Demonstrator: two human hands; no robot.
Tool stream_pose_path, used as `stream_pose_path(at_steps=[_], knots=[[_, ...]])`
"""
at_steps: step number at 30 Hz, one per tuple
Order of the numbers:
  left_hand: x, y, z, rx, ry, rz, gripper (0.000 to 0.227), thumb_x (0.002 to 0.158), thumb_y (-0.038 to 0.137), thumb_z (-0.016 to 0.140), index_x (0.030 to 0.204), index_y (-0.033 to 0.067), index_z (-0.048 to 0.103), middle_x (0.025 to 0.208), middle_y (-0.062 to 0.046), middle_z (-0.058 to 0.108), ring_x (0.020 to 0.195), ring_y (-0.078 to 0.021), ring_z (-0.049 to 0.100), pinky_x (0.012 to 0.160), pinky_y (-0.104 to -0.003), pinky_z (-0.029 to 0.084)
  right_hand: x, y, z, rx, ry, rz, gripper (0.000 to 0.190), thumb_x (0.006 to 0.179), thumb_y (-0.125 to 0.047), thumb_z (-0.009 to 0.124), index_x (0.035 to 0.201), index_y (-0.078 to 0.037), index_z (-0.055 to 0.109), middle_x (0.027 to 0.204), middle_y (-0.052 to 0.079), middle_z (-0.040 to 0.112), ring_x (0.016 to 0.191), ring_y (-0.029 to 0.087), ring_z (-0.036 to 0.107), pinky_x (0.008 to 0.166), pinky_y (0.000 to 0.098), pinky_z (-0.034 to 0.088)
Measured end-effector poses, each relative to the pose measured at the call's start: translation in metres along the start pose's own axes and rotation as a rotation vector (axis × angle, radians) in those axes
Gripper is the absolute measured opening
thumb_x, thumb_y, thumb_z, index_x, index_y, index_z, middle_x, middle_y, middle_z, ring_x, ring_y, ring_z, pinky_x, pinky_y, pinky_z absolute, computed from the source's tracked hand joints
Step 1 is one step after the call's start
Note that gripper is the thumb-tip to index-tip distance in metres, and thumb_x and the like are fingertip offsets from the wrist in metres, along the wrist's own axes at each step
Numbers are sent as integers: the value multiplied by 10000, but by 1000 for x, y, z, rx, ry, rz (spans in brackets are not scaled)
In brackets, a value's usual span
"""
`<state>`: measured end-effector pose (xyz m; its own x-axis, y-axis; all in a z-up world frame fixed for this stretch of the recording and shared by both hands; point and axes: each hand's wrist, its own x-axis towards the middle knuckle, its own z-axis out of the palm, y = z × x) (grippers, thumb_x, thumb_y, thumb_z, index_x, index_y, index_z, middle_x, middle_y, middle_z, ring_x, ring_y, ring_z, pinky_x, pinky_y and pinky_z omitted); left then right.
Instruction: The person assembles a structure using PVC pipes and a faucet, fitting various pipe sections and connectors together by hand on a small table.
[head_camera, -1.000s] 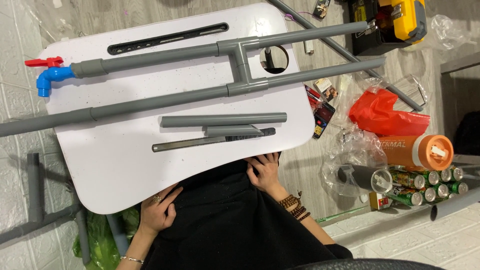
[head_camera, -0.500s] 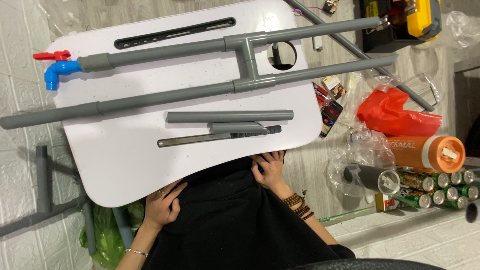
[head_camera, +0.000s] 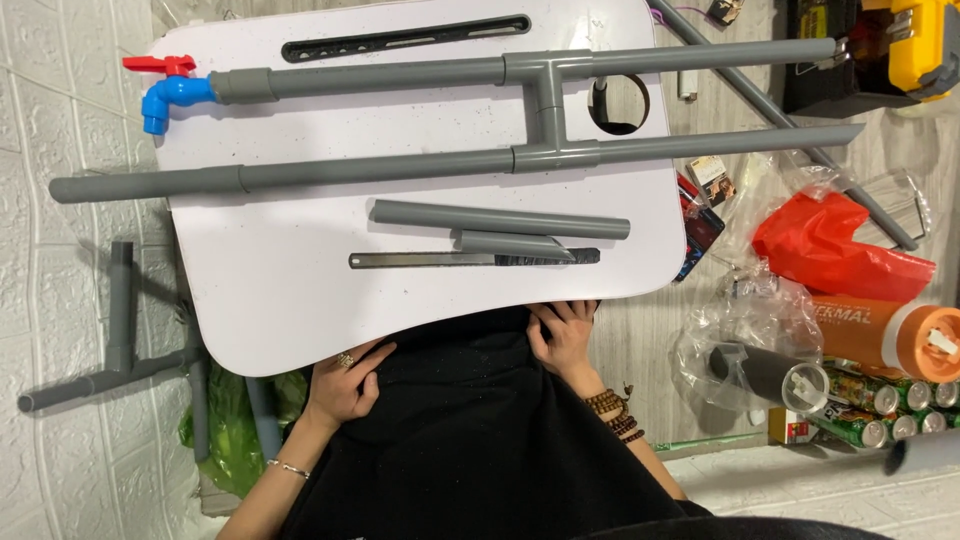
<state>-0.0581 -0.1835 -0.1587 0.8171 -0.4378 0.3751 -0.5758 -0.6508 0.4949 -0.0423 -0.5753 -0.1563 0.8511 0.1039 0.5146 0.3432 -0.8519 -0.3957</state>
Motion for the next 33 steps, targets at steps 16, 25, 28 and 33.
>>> stream_pose_path(at_steps=[16,25,28,33], knots=[[-7,-5,6,16,-31,-14,470,966,331,416,1276,310,768,1270,43,742,1139,-176,708,1035,-356,531,25,-19,-21,-124,-54,-38,65,850,-236,719,869,-202,770,881,42,691,907,291,595,883,444,373],[65,67,-53,-190,-227,137,175,945,107,666,1088,62,757,1028,-58,799,902,-186,749,927,-392,561,111,-55,-119,456,-867,47,287,1051,-289,583,1138,-71,748,994,77,771,863,208,754,793,333,625],[126,79,-87,-301,-164,268,169,901,78,732,1066,61,767,912,-31,774,766,-153,705,874,-370,587,120,-38,-102,276,-294,-60,86,990,-113,718,1016,-31,715,923,82,716,833,175,637,764,255,546],[242,26,-94,121,82,215,238,928,230,792,1138,120,772,1080,-75,730,1108,-312,679,1001,-462,527,152,-30,-82,-284,-156,-101,383,852,-264,868,1213,-200,757,1197,44,628,1121,300,588,988,446,454]])
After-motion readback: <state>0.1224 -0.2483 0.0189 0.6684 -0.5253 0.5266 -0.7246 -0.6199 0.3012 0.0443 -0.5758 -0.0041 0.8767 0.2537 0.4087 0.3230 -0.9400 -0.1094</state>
